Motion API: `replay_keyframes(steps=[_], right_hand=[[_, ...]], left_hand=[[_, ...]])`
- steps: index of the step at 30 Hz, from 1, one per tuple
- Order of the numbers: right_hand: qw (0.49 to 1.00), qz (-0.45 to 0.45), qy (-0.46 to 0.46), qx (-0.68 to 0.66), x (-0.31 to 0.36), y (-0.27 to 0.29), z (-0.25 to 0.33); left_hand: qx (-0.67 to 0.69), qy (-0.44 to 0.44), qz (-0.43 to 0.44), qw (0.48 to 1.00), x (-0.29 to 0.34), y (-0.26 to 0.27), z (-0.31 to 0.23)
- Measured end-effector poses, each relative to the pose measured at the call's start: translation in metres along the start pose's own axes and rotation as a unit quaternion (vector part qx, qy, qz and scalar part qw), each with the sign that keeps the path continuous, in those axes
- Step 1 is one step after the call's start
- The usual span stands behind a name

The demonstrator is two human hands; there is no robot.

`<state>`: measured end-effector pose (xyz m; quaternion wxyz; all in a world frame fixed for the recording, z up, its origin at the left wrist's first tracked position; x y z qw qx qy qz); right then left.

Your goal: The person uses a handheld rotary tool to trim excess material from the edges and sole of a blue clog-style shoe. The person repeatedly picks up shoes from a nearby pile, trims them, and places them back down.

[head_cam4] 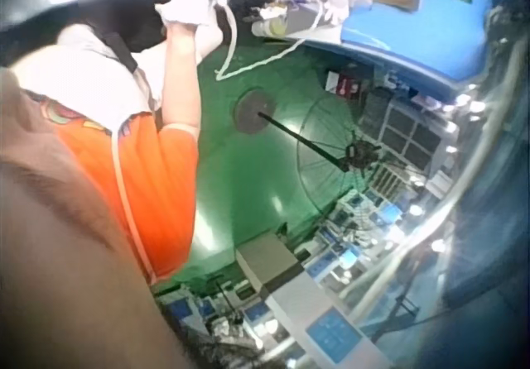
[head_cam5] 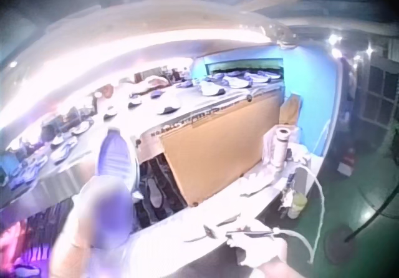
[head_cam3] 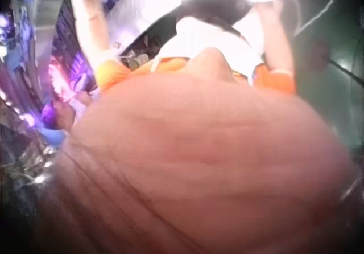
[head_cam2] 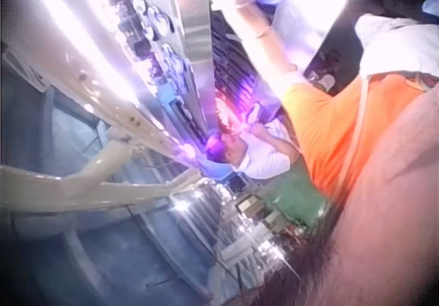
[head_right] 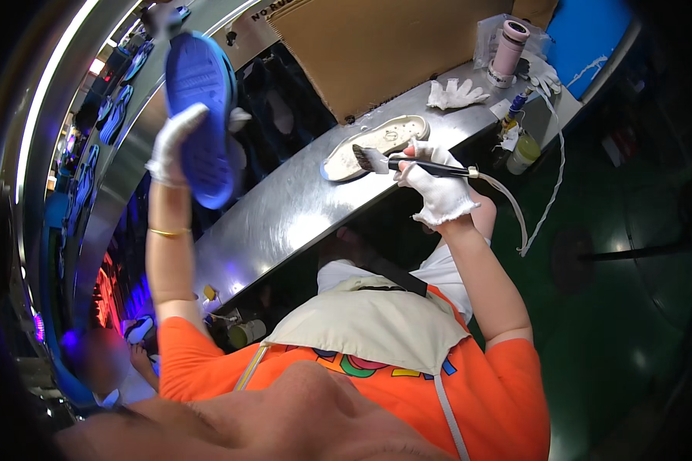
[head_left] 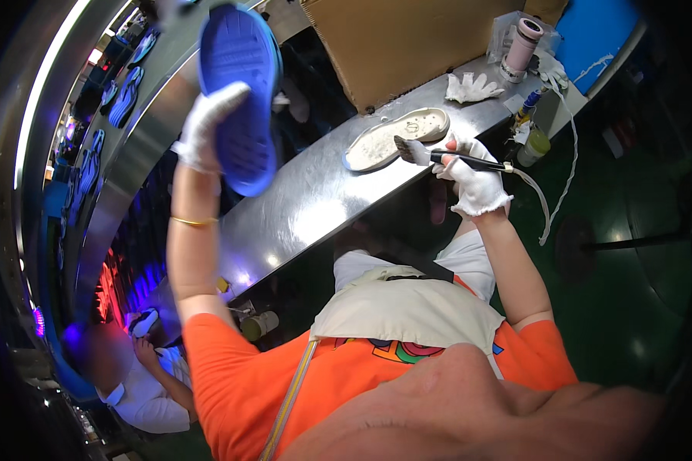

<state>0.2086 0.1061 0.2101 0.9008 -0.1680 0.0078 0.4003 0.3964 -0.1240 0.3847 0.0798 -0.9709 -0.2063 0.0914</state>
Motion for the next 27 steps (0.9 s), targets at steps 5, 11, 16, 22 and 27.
replay_keyframes(steps=[5,11,16,22,27], right_hand=[[1.000,0.010,0.010,0.013,-0.004,-0.012,0.006],[0.995,0.024,0.061,0.079,-0.002,-0.035,0.013],[0.986,0.008,0.090,0.137,-0.002,-0.052,0.026],[0.968,-0.010,0.206,0.142,0.018,-0.075,0.032],[0.989,0.067,0.098,0.093,0.019,-0.065,0.014]], left_hand=[[0.488,-0.021,0.040,0.872,0.020,-0.039,0.137],[0.590,0.027,-0.033,0.806,0.020,-0.085,0.206],[0.513,-0.007,-0.026,0.858,0.034,-0.109,0.194],[0.427,-0.059,-0.163,0.888,0.035,-0.094,0.238],[0.455,-0.040,-0.179,0.871,0.038,-0.081,0.242]])
Point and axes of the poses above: each hand's wrist, its own x-axis away from the middle knuckle, its own y-axis out of the back of the hand, z = x × y, the point moved 10 cm from there along -x, towards the middle knuckle, and after that the axes turned 14 degrees about x, right-handed, at the moved point
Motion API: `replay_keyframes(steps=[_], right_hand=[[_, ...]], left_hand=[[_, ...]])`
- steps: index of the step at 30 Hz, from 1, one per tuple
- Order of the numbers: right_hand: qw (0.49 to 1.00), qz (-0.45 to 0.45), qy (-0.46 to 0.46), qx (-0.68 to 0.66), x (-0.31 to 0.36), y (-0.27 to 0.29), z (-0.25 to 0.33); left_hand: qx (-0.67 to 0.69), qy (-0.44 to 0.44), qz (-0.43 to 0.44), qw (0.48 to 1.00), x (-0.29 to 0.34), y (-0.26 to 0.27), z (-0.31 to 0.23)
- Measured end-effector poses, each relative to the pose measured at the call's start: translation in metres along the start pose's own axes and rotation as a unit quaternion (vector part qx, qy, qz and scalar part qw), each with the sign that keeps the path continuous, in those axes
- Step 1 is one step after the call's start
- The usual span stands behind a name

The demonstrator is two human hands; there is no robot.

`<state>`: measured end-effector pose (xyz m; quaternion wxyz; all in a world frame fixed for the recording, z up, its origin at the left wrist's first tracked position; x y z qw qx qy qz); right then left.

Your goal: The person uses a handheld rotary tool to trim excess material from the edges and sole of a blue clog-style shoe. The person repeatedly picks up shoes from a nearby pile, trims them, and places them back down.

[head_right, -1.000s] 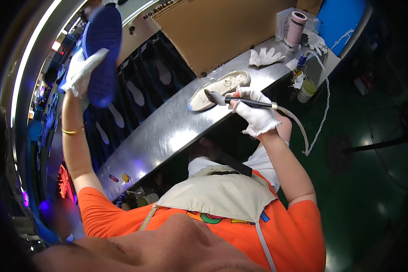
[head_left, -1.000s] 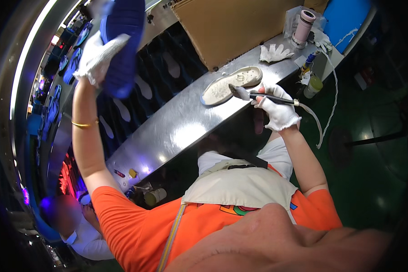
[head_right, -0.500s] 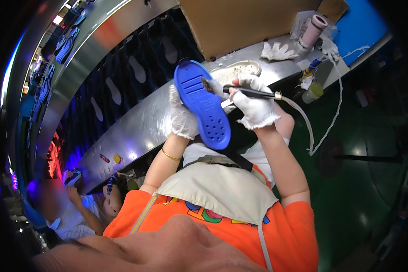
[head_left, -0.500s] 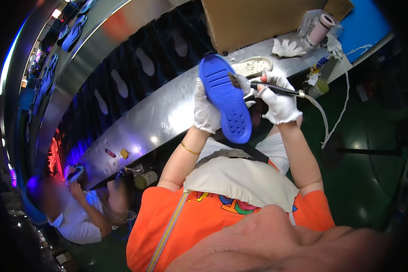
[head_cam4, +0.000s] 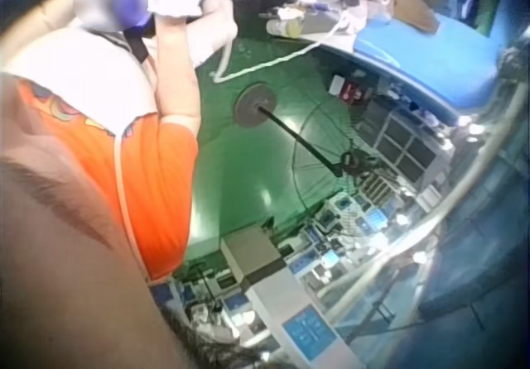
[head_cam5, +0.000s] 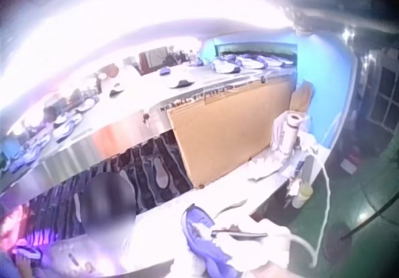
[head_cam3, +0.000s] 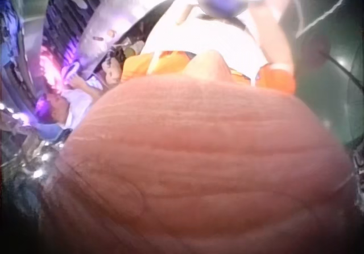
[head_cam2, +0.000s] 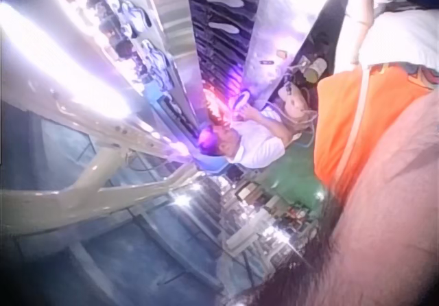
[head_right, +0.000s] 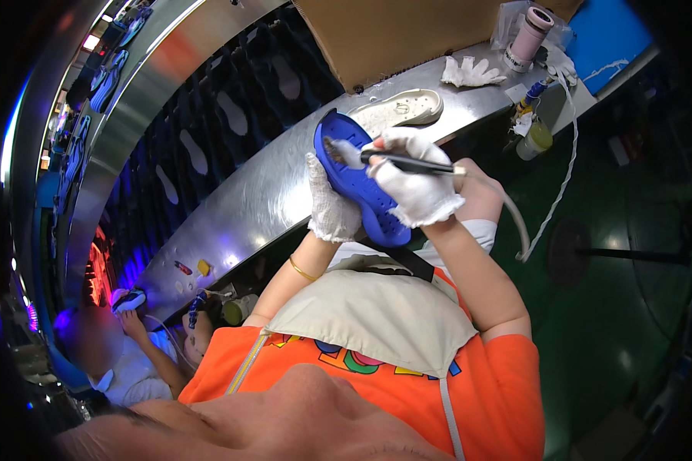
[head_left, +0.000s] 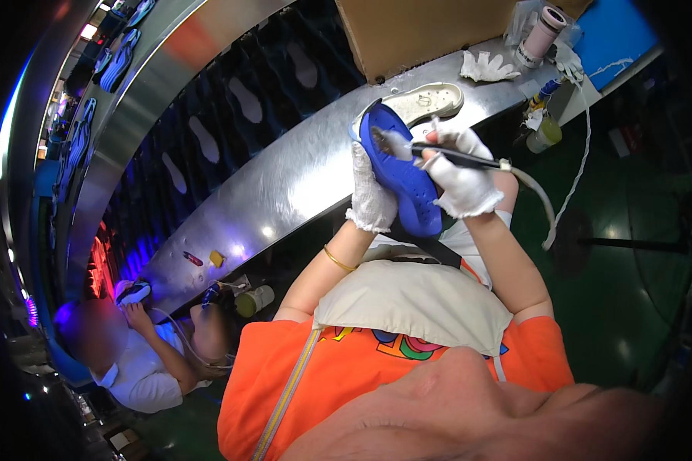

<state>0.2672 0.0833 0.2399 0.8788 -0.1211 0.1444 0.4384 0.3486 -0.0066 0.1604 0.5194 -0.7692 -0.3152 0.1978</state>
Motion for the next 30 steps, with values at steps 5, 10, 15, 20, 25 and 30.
replay_keyframes(steps=[5,10,15,20,25,30], right_hand=[[0.980,0.016,0.148,0.131,0.009,-0.013,0.032],[0.994,0.071,0.011,0.080,0.018,-0.015,0.005],[0.958,0.079,0.166,0.222,0.033,-0.023,0.035],[0.993,0.096,-0.032,0.059,0.051,-0.009,-0.004],[0.979,0.051,0.056,0.191,0.056,0.002,0.003],[0.994,0.088,-0.066,-0.030,0.050,-0.002,-0.024]], left_hand=[[-0.019,0.067,0.077,0.995,0.001,-0.015,0.002],[-0.026,0.098,0.029,0.994,0.002,0.000,-0.001],[-0.002,0.132,0.050,0.990,0.009,-0.006,-0.001],[0.014,0.250,0.093,0.964,0.037,-0.014,0.012],[-0.132,0.226,0.020,0.965,0.050,0.016,0.026],[-0.058,0.202,0.050,0.976,0.031,-0.004,0.018]])
Point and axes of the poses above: each hand's wrist, its own x-axis away from the middle knuckle, its own y-axis out of the back of the hand, z = x × y, the point moved 10 cm from there along -x, towards the middle knuckle, and after that the axes turned 14 degrees about x, right-handed, at the moved point
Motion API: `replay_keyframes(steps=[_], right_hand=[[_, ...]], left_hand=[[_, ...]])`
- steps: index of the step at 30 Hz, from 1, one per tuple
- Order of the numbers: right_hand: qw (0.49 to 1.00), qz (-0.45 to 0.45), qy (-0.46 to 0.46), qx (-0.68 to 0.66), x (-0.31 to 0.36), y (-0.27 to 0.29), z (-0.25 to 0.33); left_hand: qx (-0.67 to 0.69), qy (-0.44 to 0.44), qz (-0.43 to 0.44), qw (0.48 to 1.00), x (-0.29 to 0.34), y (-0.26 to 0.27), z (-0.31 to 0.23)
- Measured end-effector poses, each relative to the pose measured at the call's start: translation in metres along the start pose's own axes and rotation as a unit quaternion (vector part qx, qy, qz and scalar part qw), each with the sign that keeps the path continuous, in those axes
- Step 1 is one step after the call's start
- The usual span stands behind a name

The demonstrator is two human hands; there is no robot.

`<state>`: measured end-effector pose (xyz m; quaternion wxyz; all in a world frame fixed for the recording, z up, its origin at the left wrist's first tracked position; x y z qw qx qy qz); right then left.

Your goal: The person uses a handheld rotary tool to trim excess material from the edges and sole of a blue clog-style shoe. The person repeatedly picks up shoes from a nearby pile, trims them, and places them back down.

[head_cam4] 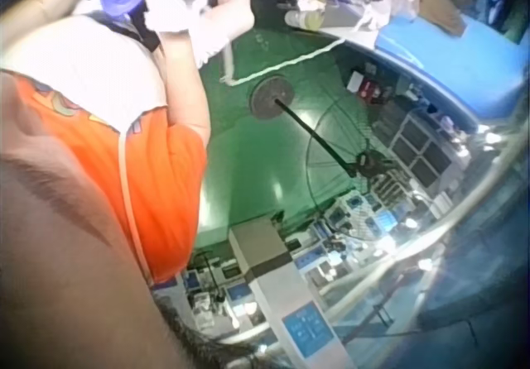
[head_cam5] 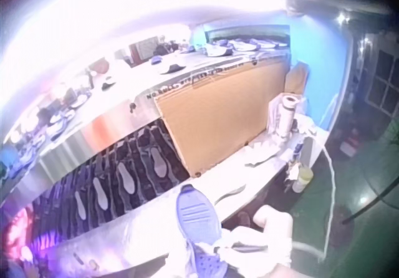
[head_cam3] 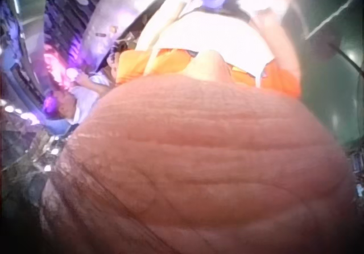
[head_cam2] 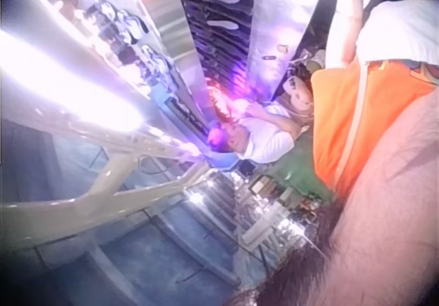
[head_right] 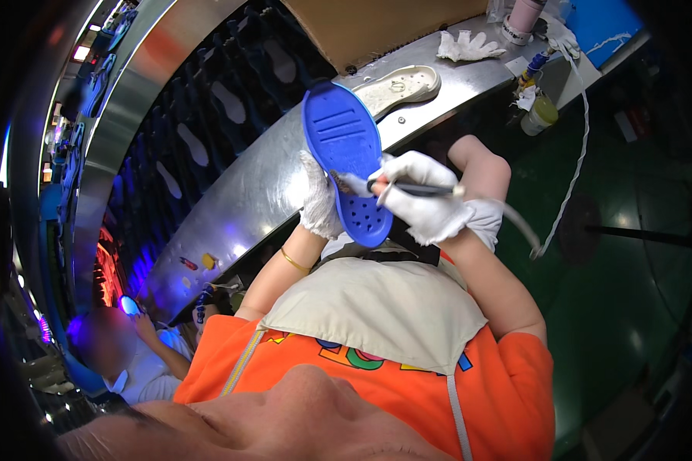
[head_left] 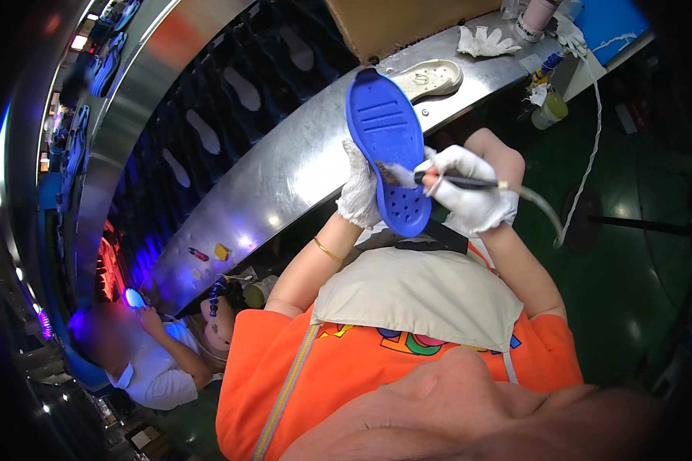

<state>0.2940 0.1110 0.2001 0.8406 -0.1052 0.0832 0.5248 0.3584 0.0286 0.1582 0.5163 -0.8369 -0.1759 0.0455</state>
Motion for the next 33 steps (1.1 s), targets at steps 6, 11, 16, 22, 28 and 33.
replay_keyframes(steps=[6,11,16,22,28,33], right_hand=[[0.967,-0.034,0.168,0.187,-0.014,-0.012,0.048],[0.977,-0.035,0.154,0.143,-0.025,-0.011,0.050],[0.966,-0.012,0.186,0.177,-0.024,-0.027,0.057],[0.998,-0.058,0.020,0.000,-0.035,0.004,0.003],[0.995,0.040,-0.073,-0.062,-0.032,-0.015,-0.018],[0.999,-0.011,-0.030,0.001,-0.040,0.002,0.006]], left_hand=[[0.057,-0.061,0.052,0.995,-0.021,-0.020,-0.023],[0.220,-0.128,0.137,0.957,-0.033,-0.005,-0.057],[0.098,-0.179,0.193,0.960,-0.027,-0.035,-0.081],[0.063,-0.207,0.161,0.963,-0.028,-0.042,-0.102],[-0.002,-0.114,0.203,0.972,-0.034,-0.050,-0.094],[-0.126,-0.071,0.198,0.970,-0.042,-0.052,-0.090]])
Point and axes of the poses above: each hand's wrist, its own x-axis away from the middle knuckle, its own y-axis out of the back of the hand, z = x × y, the point moved 10 cm from there along -x, towards the middle knuckle, and after that the axes turned 14 degrees about x, right-handed, at the moved point
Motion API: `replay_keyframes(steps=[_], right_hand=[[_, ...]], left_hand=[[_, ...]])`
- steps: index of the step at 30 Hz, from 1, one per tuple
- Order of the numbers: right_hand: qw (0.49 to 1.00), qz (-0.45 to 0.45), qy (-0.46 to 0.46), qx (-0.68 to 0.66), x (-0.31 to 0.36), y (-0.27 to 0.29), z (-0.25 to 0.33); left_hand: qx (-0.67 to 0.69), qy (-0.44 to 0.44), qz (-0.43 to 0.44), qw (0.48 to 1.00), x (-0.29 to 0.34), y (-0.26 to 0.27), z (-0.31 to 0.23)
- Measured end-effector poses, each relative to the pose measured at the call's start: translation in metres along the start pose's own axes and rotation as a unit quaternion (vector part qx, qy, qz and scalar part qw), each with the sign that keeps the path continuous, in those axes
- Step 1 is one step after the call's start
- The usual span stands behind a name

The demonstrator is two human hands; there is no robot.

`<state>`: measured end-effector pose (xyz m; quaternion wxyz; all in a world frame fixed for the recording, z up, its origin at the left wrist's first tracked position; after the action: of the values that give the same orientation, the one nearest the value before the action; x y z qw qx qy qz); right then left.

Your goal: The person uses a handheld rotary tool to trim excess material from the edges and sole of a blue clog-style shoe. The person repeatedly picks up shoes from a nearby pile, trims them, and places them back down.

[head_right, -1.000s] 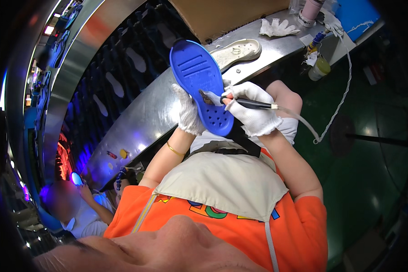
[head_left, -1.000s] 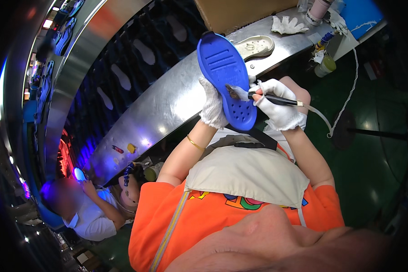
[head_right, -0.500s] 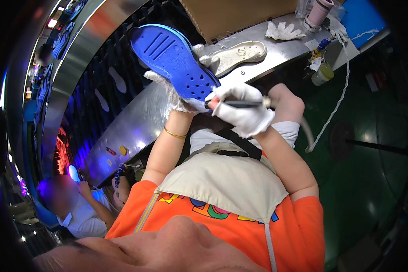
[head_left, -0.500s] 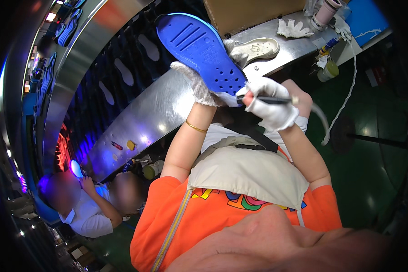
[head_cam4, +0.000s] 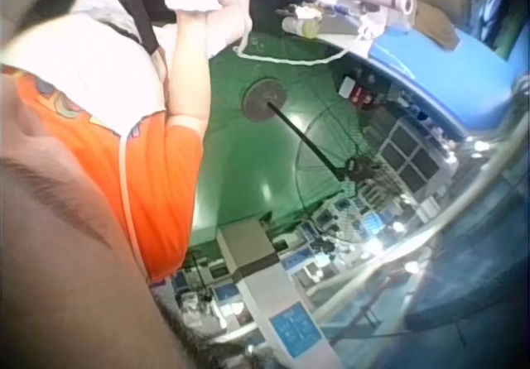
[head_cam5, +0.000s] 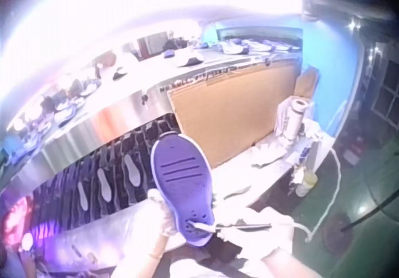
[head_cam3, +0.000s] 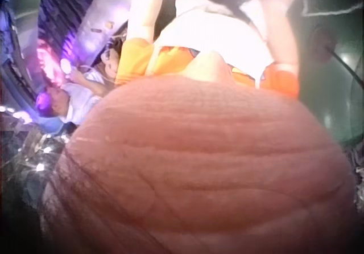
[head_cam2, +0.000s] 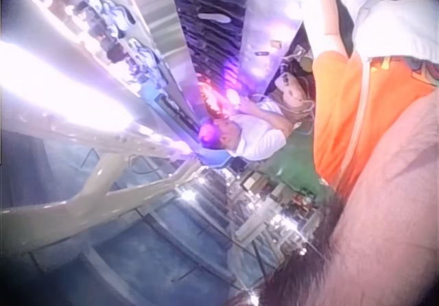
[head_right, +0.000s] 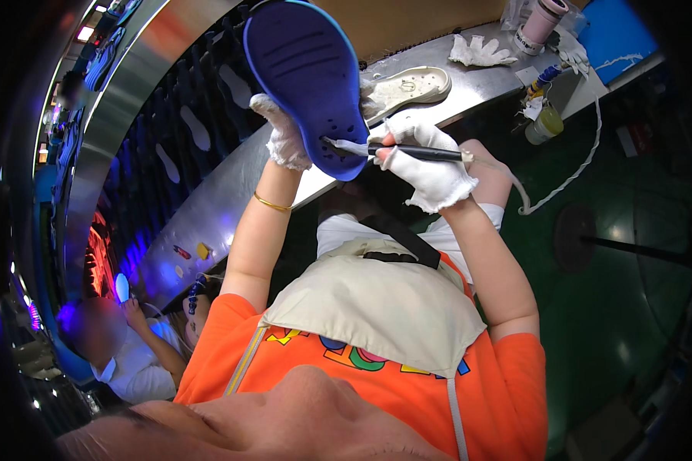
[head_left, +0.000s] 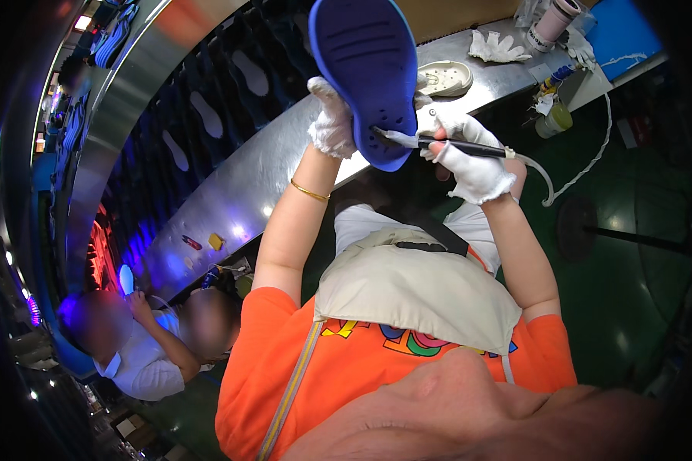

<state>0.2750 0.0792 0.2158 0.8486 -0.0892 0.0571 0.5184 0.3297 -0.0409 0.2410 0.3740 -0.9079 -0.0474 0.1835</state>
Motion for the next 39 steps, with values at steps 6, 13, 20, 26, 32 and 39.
replay_keyframes(steps=[6,13,20,26,32,39], right_hand=[[0.968,0.172,-0.036,0.178,0.001,-0.029,0.016],[0.991,0.105,-0.027,0.080,-0.006,-0.012,0.012],[0.957,0.192,-0.014,0.217,-0.010,-0.031,0.022],[0.957,0.125,0.118,0.234,-0.025,-0.023,0.037],[0.966,0.178,0.017,0.184,-0.025,-0.016,0.024],[0.927,0.193,0.090,0.309,-0.029,-0.017,0.037]], left_hand=[[-0.167,0.038,-0.057,0.984,-0.008,0.019,0.000],[-0.163,0.119,-0.124,0.971,-0.011,0.041,0.009],[-0.176,0.178,-0.209,0.945,-0.003,0.052,0.007],[-0.186,0.174,-0.222,0.941,-0.002,0.045,0.001],[-0.161,0.212,-0.227,0.937,0.004,0.031,0.004],[-0.229,0.165,-0.259,0.924,0.007,0.035,-0.014]])
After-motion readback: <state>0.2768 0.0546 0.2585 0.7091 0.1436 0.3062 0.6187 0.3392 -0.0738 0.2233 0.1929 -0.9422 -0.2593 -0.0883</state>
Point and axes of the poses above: each hand's wrist, its own x-axis away from the middle knuckle, its own y-axis out of the back of the hand, z = x × y, the point moved 10 cm from there along -x, towards the middle knuckle, and after that the axes turned 14 degrees about x, right-handed, at the moved point
